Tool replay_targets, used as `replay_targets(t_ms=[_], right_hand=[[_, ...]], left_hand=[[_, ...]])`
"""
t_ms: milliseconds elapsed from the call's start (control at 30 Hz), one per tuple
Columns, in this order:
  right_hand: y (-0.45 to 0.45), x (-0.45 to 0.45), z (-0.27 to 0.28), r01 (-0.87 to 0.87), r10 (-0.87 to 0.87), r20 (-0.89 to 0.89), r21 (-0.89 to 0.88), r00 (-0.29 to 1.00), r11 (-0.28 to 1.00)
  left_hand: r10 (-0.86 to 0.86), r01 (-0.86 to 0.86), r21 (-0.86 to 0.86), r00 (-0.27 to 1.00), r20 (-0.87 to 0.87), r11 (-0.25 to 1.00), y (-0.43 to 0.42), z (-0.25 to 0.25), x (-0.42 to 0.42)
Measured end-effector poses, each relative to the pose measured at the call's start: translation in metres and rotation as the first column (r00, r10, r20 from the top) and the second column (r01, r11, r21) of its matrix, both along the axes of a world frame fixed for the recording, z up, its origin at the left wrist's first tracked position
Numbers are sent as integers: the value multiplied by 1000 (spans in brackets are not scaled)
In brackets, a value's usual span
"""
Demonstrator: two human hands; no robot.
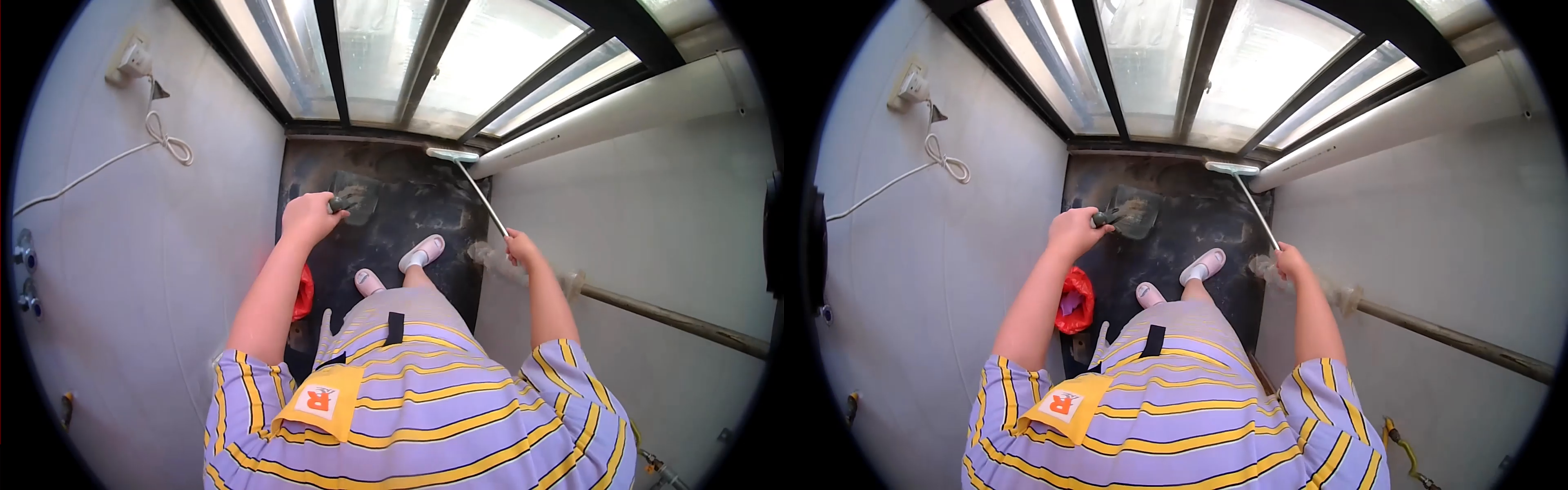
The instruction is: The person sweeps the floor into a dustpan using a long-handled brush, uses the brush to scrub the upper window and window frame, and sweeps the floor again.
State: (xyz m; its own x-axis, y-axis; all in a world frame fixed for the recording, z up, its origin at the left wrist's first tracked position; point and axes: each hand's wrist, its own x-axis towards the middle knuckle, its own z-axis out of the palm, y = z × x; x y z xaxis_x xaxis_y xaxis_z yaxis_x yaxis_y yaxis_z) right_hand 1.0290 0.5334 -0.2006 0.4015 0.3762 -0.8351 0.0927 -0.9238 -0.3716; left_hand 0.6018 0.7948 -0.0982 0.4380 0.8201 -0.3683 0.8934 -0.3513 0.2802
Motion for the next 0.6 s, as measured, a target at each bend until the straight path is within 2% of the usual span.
replay_targets(t_ms=[67,133,267,367,400,467,567,600], right_hand=[[25,0,2,-14,15,-34,32,999,999],[50,-8,-14,-103,102,4,52,995,993],[54,-37,-54,-334,315,210,57,925,941],[64,-54,-32,-154,159,-35,119,987,981],[69,-58,-40,-101,119,-132,132,984,986],[91,-77,1,-74,101,-206,134,973,988],[106,-85,3,-55,83,-285,104,955,993],[108,-81,6,-122,149,-278,112,949,986]], left_hand=[[8,-8,2,1000,22,1000,1,-7,10],[29,-29,-15,999,31,999,1,-9,19],[13,-10,-76,999,40,997,-4,-10,53],[-16,19,-87,999,31,996,-9,-10,68],[-29,31,-89,999,26,996,-10,-10,71],[-36,39,-80,999,40,996,-12,-13,76],[-36,39,-77,998,42,996,-15,-15,75],[-35,38,-75,998,45,996,-14,-14,76]])
